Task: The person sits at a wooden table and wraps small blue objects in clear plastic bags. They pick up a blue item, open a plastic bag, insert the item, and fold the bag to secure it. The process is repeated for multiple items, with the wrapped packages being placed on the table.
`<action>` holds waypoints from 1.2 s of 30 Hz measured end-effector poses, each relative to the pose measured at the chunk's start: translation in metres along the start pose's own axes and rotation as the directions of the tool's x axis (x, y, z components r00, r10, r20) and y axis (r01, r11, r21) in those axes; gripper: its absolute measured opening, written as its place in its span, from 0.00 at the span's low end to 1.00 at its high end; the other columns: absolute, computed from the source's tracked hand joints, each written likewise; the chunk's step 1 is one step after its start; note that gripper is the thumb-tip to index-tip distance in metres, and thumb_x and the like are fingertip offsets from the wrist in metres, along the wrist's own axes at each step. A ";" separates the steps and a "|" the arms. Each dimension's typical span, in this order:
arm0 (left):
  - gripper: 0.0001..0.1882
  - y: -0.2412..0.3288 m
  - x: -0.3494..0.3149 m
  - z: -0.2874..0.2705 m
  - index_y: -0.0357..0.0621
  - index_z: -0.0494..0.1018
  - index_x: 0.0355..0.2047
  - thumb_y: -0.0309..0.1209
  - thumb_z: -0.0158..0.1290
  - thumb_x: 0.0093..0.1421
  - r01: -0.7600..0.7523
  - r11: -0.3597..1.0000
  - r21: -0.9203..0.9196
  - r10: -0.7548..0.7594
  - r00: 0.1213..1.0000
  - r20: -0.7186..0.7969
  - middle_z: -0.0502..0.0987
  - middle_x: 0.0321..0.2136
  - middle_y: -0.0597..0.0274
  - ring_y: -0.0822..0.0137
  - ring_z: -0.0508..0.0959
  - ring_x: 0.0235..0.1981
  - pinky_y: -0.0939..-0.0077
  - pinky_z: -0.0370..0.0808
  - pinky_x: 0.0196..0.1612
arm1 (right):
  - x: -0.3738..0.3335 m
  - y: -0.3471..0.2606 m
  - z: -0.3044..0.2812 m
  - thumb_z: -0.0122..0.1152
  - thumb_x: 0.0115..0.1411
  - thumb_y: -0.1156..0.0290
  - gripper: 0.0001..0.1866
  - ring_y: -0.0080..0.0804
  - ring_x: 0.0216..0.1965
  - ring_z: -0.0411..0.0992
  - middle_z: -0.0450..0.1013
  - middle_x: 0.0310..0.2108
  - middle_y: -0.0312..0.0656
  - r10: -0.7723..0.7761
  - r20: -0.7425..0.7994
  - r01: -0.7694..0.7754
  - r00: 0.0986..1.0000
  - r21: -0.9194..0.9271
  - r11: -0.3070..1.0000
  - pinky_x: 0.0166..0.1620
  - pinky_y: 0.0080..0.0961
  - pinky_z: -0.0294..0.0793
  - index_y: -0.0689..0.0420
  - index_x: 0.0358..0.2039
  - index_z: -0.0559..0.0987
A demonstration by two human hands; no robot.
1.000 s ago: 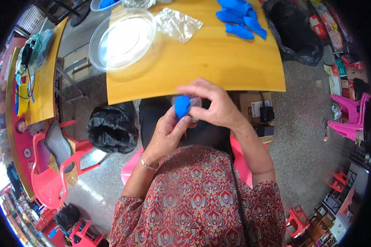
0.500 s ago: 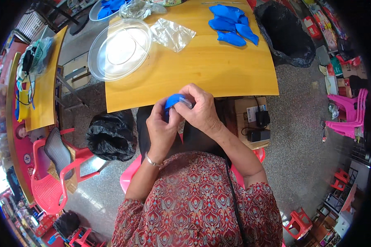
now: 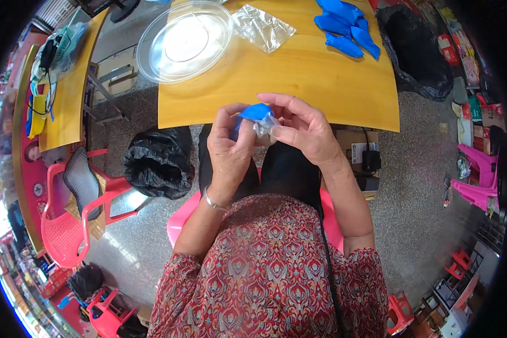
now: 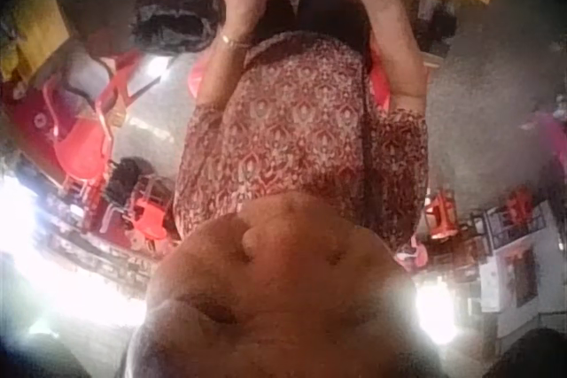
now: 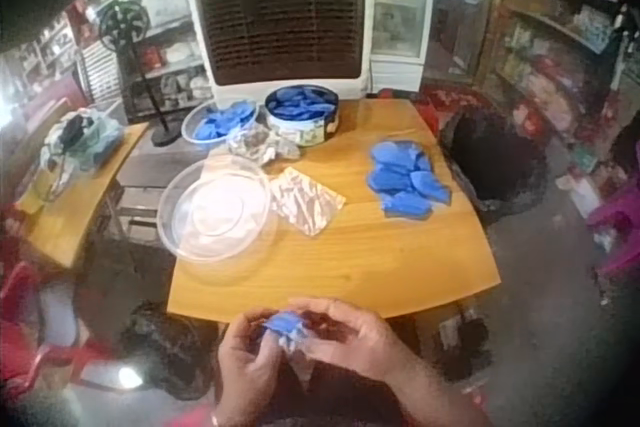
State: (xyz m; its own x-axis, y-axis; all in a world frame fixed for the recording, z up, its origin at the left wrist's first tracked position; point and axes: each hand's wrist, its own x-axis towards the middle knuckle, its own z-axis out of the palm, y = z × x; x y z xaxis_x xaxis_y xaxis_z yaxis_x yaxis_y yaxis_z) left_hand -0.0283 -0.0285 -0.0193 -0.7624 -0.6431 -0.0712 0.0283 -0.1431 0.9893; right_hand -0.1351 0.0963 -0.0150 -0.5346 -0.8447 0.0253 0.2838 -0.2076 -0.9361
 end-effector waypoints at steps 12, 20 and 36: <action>0.17 0.011 -0.021 -0.006 0.34 0.66 0.53 0.23 0.48 0.63 -0.156 0.988 -0.012 0.156 0.979 0.131 0.75 0.42 0.59 0.71 0.74 0.44 0.78 0.70 0.50 | -0.001 0.008 0.022 0.64 0.54 0.80 0.15 0.15 0.37 0.70 0.72 0.34 0.31 -0.105 -0.235 0.058 0.966 -0.197 0.979 0.43 0.16 0.72 0.62 0.43 0.74; 0.15 0.019 -0.016 -0.011 0.35 0.69 0.48 0.23 0.54 0.60 0.078 0.987 -0.142 -0.056 0.986 0.157 0.75 0.42 0.60 0.74 0.75 0.41 0.80 0.72 0.46 | 0.000 0.008 0.012 0.64 0.57 0.78 0.13 0.18 0.38 0.73 0.75 0.35 0.34 0.018 -0.088 -0.004 0.996 0.156 0.988 0.44 0.18 0.73 0.62 0.43 0.75; 0.05 0.005 -0.006 0.001 0.35 0.71 0.37 0.21 0.53 0.61 -0.161 0.987 -0.005 0.161 0.987 -0.022 0.77 0.33 0.64 0.77 0.76 0.34 0.83 0.73 0.39 | -0.001 0.004 0.010 0.63 0.58 0.77 0.18 0.19 0.41 0.71 0.73 0.38 0.34 -0.118 -0.061 0.116 0.991 -0.043 0.992 0.46 0.18 0.73 0.63 0.49 0.76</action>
State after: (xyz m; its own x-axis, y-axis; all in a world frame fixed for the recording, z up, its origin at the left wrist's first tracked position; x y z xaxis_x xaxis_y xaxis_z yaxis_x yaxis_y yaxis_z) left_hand -0.0241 -0.0246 -0.0136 -0.7335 -0.6742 0.0859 0.1540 -0.0419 0.9872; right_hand -0.1254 0.0913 -0.0154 -0.6115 -0.7829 0.1144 0.1855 -0.2824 -0.9412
